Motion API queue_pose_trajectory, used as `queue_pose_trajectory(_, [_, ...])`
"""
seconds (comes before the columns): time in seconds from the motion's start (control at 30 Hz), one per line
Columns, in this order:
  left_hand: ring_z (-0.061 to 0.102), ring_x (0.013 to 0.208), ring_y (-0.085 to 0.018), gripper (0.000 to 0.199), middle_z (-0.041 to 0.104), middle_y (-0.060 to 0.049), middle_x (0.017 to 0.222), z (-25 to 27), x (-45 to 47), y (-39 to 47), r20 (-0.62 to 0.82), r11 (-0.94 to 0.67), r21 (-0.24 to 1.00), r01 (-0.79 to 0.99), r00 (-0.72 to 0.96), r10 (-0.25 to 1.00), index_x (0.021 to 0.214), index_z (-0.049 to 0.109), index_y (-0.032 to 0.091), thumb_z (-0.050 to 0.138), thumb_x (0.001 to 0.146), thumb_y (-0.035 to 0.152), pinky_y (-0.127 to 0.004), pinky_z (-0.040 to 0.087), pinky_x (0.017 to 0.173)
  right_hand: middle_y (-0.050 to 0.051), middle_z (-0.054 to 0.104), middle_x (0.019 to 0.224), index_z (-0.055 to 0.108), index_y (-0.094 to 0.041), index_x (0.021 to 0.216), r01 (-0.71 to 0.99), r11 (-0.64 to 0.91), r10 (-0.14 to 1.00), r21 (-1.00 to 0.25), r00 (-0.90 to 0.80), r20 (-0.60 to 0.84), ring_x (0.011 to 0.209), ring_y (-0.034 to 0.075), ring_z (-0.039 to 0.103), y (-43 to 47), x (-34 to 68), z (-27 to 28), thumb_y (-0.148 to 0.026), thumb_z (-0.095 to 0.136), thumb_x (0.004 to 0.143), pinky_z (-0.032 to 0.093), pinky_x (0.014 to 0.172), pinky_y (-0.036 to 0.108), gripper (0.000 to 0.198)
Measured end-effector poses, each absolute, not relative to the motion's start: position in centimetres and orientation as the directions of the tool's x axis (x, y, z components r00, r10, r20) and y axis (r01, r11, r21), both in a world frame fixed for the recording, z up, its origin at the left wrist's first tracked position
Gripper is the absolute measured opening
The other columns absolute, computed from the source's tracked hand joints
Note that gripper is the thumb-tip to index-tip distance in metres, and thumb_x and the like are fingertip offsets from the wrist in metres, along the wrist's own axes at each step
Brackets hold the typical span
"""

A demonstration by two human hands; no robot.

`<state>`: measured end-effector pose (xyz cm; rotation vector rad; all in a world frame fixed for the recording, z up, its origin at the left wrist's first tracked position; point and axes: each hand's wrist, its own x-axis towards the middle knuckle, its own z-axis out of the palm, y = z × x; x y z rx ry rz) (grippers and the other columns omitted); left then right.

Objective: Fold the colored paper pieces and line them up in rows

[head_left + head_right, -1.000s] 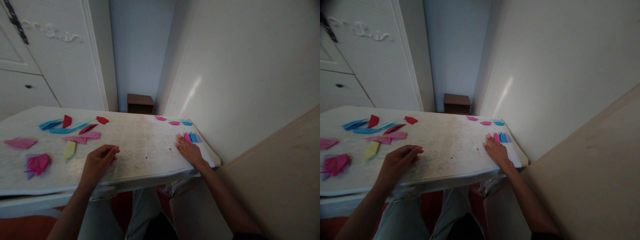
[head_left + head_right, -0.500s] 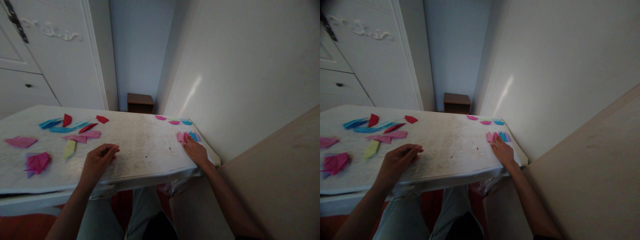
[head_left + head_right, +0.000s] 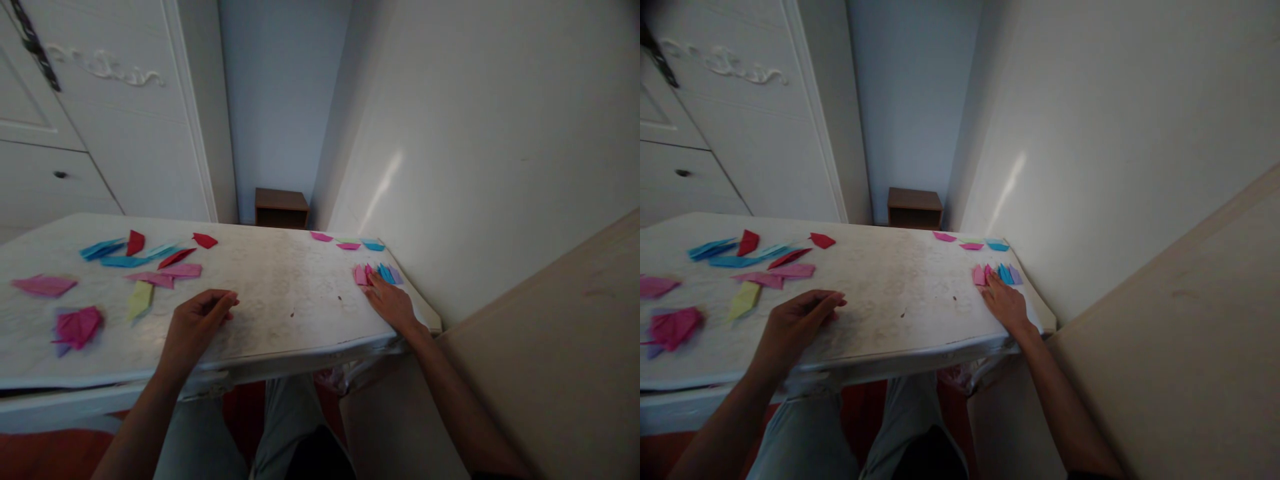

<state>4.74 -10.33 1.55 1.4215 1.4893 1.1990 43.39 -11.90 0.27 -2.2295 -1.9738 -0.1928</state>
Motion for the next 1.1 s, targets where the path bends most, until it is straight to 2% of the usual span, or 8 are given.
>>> queue_pose_trajectory(0.2, [0.062,0.060,-0.016,0.039,0.072,-0.005,0.076,1.2,4.7,-10.1,0.109,-0.075,0.951,0.299,-0.098,0.989,0.078,0.071,0.018,0.066,0.069,0.056,-0.024,0.050,0.054,0.010,0.055,0.138,0.054,-0.018,0.133,0.971,0.008,0.935,-0.239,0.077,0.346,0.122,0.025,0.054,-12.4,43.2,0.0,-0.037,0.040,0.094,0.043,0.101,0.038,0.046])
queue_pose_trajectory(0.33, [0.060,0.058,-0.015,0.038,0.072,-0.005,0.075,1.2,4.7,-10.2,0.113,-0.084,0.959,0.272,-0.094,0.989,0.078,0.070,0.017,0.066,0.070,0.054,-0.023,0.048,0.053,0.008,0.071,0.089,0.067,-0.018,0.091,0.910,0.164,0.927,-0.380,-0.010,0.374,0.074,0.020,0.062,-12.4,40.6,1.1,-0.042,0.040,0.093,0.048,0.072,0.031,0.037])
queue_pose_trajectory(0.4, [0.059,0.056,-0.014,0.036,0.071,-0.005,0.073,1.1,4.7,-10.3,0.119,-0.093,0.965,0.246,-0.093,0.988,0.076,0.069,0.016,0.065,0.071,0.052,-0.023,0.046,0.052,0.002,0.060,0.062,0.057,-0.019,0.065,0.869,0.253,0.929,-0.425,-0.096,0.358,0.055,0.015,0.052,-11.9,38.7,1.7,-0.046,0.039,0.094,0.041,0.059,0.026,0.044])
queue_pose_trajectory(0.47, [0.058,0.054,-0.013,0.034,0.070,-0.004,0.070,1.0,4.8,-10.3,0.135,-0.113,0.968,0.223,-0.086,0.987,0.074,0.068,0.016,0.064,0.073,0.050,-0.023,0.045,0.050,-0.002,0.045,0.051,0.041,-0.020,0.053,0.822,0.347,0.917,-0.452,-0.198,0.345,0.049,0.012,0.042,-10.9,36.7,2.1,-0.049,0.038,0.094,0.032,0.053,0.025,0.049])
queue_pose_trajectory(0.63, [0.059,0.054,-0.013,0.031,0.070,-0.004,0.069,0.6,4.7,-10.3,0.166,-0.146,0.969,0.200,-0.091,0.982,0.071,0.067,0.017,0.060,0.077,0.047,-0.024,0.045,0.050,-0.005,0.030,0.051,0.029,-0.021,0.053,0.689,0.474,0.880,-0.548,-0.395,0.264,0.048,0.010,0.032,-7.0,31.8,1.3,-0.053,0.038,0.091,0.023,0.049,0.024,0.051])
queue_pose_trajectory(0.9, [0.060,0.055,-0.010,0.034,0.069,-0.001,0.071,0.4,4.7,-11.0,0.216,-0.178,0.955,0.238,-0.142,0.966,0.077,0.065,0.015,0.050,0.084,0.045,-0.023,0.044,0.051,-0.003,0.040,0.046,0.039,-0.021,0.050,0.613,0.403,0.912,-0.680,-0.335,0.238,0.044,0.012,0.041,-4.5,29.8,-0.1,-0.059,0.041,0.086,0.033,0.048,0.024,0.052])
queue_pose_trajectory(1.0, [0.061,0.060,-0.010,0.038,0.068,0.001,0.074,0.4,4.2,-11.7,0.261,-0.185,0.932,0.312,-0.224,0.939,0.082,0.065,0.014,0.045,0.088,0.046,-0.024,0.044,0.055,-0.003,0.044,0.046,0.043,-0.022,0.051,0.585,0.370,0.922,-0.722,-0.325,0.209,0.042,0.012,0.043,-4.7,30.6,0.0,-0.060,0.042,0.086,0.036,0.048,0.025,0.053])
queue_pose_trajectory(1.1, [0.058,0.059,-0.012,0.033,0.064,0.001,0.067,0.5,2.3,-12.4,0.329,-0.172,0.897,0.407,-0.355,0.875,0.078,0.064,0.017,0.052,0.086,0.046,-0.027,0.045,0.056,-0.002,0.045,0.046,0.044,-0.022,0.050,0.589,0.400,0.910,-0.702,-0.349,0.226,0.041,0.013,0.043,-4.7,31.0,-0.2,-0.062,0.042,0.086,0.035,0.046,0.025,0.053])
